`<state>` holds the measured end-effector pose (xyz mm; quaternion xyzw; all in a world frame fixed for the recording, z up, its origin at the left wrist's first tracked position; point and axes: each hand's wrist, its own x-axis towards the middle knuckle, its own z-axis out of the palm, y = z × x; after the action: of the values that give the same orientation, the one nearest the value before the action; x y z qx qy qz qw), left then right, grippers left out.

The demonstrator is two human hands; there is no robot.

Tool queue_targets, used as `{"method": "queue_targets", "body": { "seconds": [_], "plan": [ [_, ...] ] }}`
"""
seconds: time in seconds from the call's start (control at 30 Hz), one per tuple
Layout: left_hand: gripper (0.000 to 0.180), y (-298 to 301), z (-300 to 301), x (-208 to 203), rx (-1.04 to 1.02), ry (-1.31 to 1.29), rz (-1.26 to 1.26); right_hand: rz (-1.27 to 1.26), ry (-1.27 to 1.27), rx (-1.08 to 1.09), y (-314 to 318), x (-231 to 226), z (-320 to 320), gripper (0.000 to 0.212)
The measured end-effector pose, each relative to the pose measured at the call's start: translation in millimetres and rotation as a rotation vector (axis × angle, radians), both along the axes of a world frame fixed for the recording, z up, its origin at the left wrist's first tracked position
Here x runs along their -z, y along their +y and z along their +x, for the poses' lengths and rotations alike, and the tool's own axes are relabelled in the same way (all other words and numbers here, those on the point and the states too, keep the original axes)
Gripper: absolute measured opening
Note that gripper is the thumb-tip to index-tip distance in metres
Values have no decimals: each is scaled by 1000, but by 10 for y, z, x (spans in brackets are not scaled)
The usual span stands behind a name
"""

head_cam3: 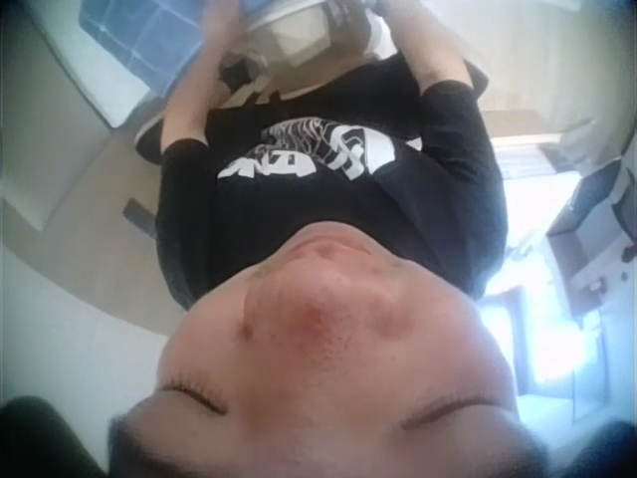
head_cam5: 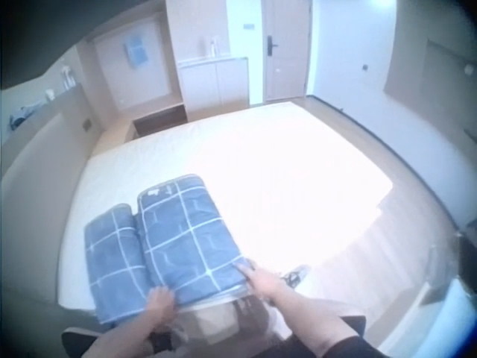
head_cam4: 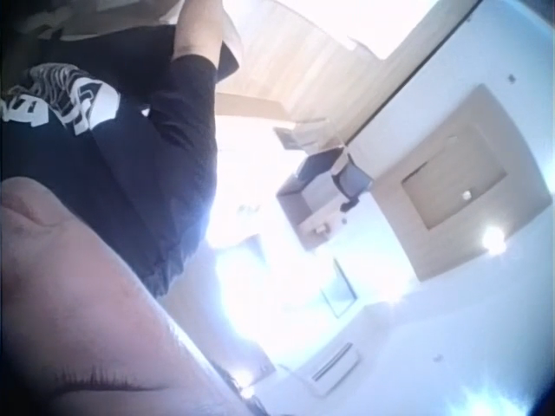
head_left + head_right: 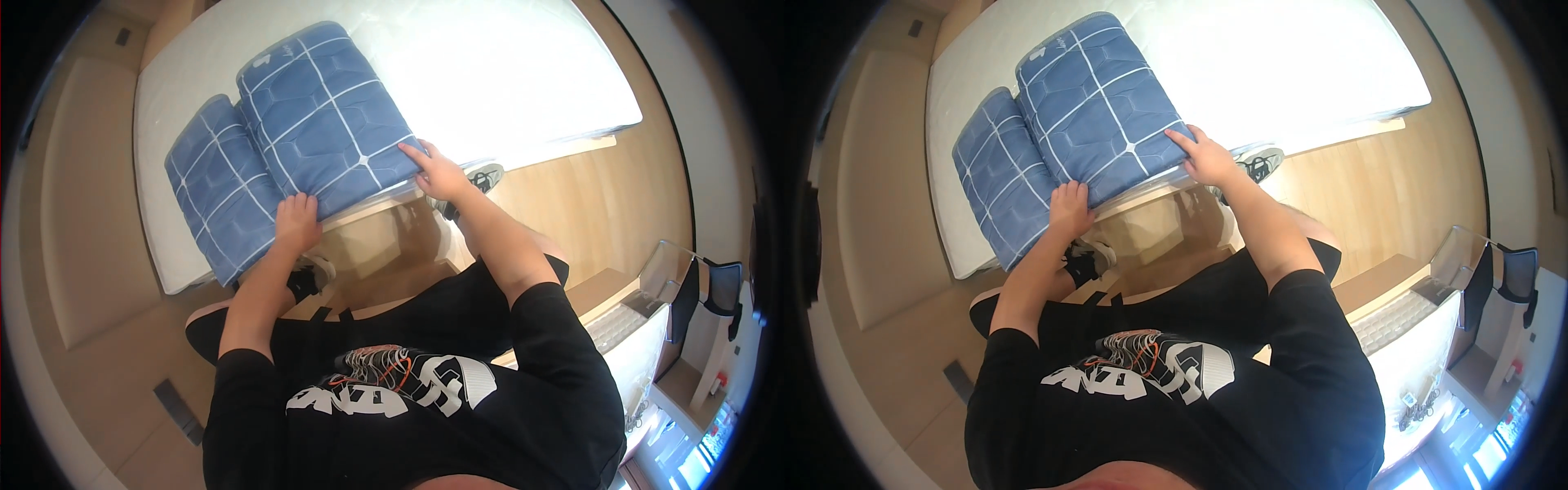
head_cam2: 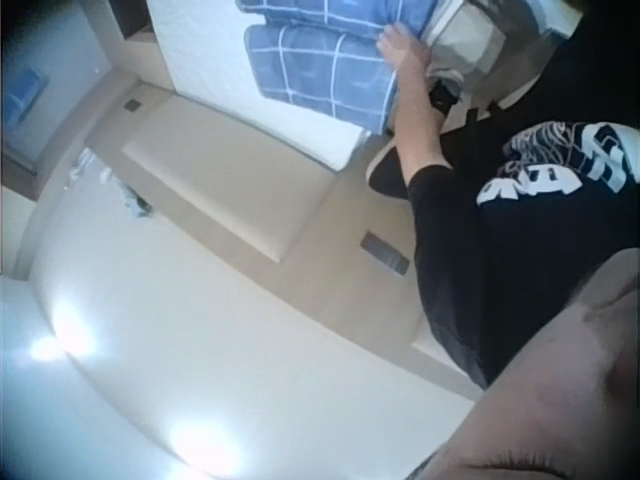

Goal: The person folds, unfolds, flips, and refolds a mattress pad on top of a bed mattress by hand.

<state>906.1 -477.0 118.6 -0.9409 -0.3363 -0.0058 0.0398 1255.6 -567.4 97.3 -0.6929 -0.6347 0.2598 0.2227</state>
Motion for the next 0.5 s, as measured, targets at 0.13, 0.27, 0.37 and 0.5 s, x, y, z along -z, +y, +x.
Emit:
{"method": "queue_targets", "body": {
  "seconds": [0.13, 0.27, 0.37, 0.5],
  "plan": [
    [33, 46, -73, -107, 112, -16, -88, 34, 39, -30, -9, 24, -39, 77],
    [28, 75, -93, -83, 104, 27, -114, -9, -97, -33, 60, 111, -53, 76],
    [24, 139, -114, -24, 140, 3, -143, 49, -217, -27, 107, 170, -18, 76],
    [25, 236, -152, 50, 168, -74, -139, 145, -276, -38, 147, 208, 115, 75]
  ]
}}
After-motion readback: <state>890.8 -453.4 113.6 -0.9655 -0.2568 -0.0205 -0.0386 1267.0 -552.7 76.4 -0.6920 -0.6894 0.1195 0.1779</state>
